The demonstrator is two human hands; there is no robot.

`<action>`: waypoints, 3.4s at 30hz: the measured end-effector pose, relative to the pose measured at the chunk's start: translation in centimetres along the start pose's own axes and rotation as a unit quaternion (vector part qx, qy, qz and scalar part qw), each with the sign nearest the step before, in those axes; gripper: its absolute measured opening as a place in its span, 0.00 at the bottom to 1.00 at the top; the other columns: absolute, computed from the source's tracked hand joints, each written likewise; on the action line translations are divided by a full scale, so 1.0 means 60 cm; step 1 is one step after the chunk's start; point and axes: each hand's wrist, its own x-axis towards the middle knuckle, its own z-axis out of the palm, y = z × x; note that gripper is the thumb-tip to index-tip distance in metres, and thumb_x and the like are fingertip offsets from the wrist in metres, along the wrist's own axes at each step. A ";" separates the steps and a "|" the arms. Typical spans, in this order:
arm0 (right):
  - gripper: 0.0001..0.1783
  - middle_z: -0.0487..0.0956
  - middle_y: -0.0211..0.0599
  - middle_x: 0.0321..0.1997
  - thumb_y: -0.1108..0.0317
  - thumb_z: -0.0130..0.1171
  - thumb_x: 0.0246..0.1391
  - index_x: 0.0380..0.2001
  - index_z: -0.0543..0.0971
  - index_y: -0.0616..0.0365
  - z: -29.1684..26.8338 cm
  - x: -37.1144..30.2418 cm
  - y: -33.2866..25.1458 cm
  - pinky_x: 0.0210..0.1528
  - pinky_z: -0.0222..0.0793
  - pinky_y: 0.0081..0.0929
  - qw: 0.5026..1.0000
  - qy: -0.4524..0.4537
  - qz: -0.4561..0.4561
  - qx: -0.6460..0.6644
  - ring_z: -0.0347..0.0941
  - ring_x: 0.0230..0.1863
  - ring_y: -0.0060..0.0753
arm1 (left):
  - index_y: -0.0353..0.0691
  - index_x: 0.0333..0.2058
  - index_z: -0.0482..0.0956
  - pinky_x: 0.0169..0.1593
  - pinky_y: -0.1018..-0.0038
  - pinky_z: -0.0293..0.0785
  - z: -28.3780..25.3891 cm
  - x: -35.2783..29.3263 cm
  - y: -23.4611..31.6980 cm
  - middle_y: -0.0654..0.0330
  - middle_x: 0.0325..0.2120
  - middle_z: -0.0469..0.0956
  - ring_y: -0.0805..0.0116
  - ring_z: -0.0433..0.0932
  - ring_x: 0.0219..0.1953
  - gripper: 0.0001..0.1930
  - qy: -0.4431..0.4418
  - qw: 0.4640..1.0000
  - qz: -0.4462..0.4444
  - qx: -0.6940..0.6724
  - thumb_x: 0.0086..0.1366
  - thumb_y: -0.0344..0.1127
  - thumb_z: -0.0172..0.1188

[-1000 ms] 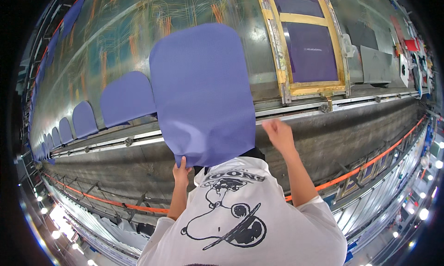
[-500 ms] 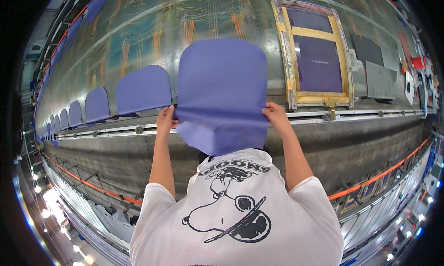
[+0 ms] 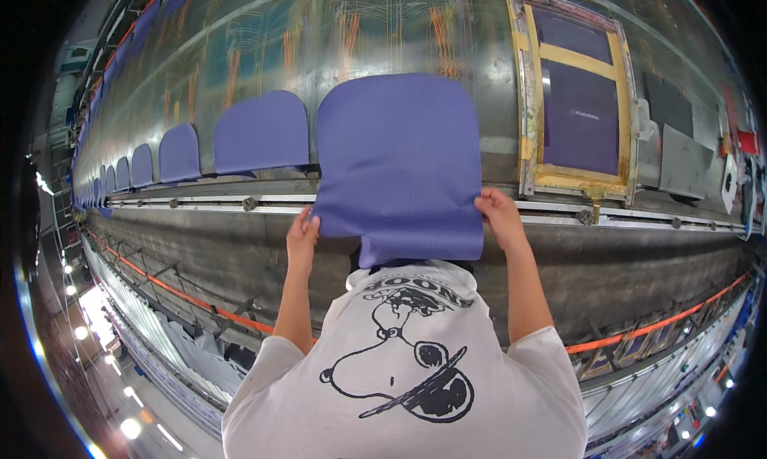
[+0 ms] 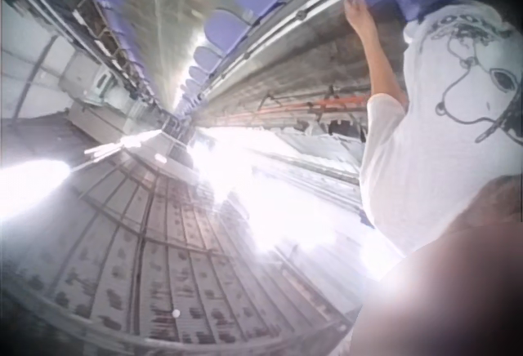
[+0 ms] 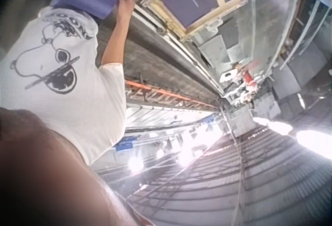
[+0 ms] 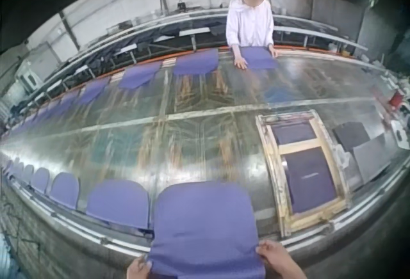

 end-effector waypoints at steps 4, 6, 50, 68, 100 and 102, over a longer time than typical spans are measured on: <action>0.11 0.81 0.27 0.41 0.71 0.59 0.67 0.49 0.80 0.61 0.053 0.033 -0.128 0.50 0.70 0.20 0.991 0.035 -0.117 -0.051 0.75 0.42 0.17 | 0.35 0.67 0.69 0.38 0.85 0.60 0.021 0.042 0.132 0.76 0.26 0.66 0.85 0.63 0.32 0.30 0.038 0.991 0.098 -0.077 0.70 0.35 0.65; 0.10 0.80 0.26 0.40 0.73 0.59 0.67 0.50 0.80 0.62 0.062 0.017 -0.199 0.47 0.70 0.19 0.984 0.037 -0.170 -0.032 0.74 0.41 0.17 | 0.34 0.68 0.67 0.42 0.86 0.61 0.014 0.060 0.190 0.76 0.27 0.66 0.84 0.64 0.34 0.30 0.035 0.987 0.140 -0.074 0.70 0.33 0.65; 0.12 0.83 0.28 0.40 0.65 0.62 0.68 0.45 0.82 0.64 0.089 0.082 -0.110 0.45 0.69 0.18 0.965 0.217 -0.147 -0.003 0.74 0.39 0.15 | 0.32 0.43 0.83 0.37 0.83 0.68 0.073 0.246 0.094 0.71 0.29 0.79 0.84 0.72 0.31 0.14 -0.006 0.993 0.042 -0.109 0.70 0.40 0.66; 0.14 0.83 0.27 0.37 0.62 0.62 0.68 0.43 0.81 0.63 0.075 0.133 -0.056 0.42 0.67 0.18 0.977 0.206 -0.032 -0.032 0.73 0.38 0.14 | 0.31 0.40 0.88 0.40 0.72 0.77 0.092 0.272 0.113 0.55 0.28 0.86 0.70 0.83 0.31 0.20 0.090 0.991 -0.005 0.101 0.66 0.47 0.68; 0.11 0.81 0.23 0.33 0.65 0.65 0.65 0.38 0.81 0.63 0.081 0.136 -0.055 0.40 0.68 0.16 0.945 0.293 -0.058 -0.130 0.72 0.34 0.12 | 0.30 0.38 0.87 0.37 0.72 0.74 0.098 0.284 0.090 0.61 0.23 0.83 0.74 0.77 0.28 0.19 0.102 0.987 0.018 0.121 0.68 0.46 0.67; 0.10 0.81 0.23 0.33 0.65 0.65 0.65 0.39 0.81 0.63 0.080 0.134 -0.053 0.40 0.68 0.16 0.950 0.290 -0.055 -0.101 0.72 0.34 0.12 | 0.30 0.38 0.87 0.37 0.73 0.74 0.095 0.279 0.090 0.61 0.24 0.83 0.74 0.77 0.28 0.19 0.105 0.987 0.018 0.124 0.68 0.45 0.67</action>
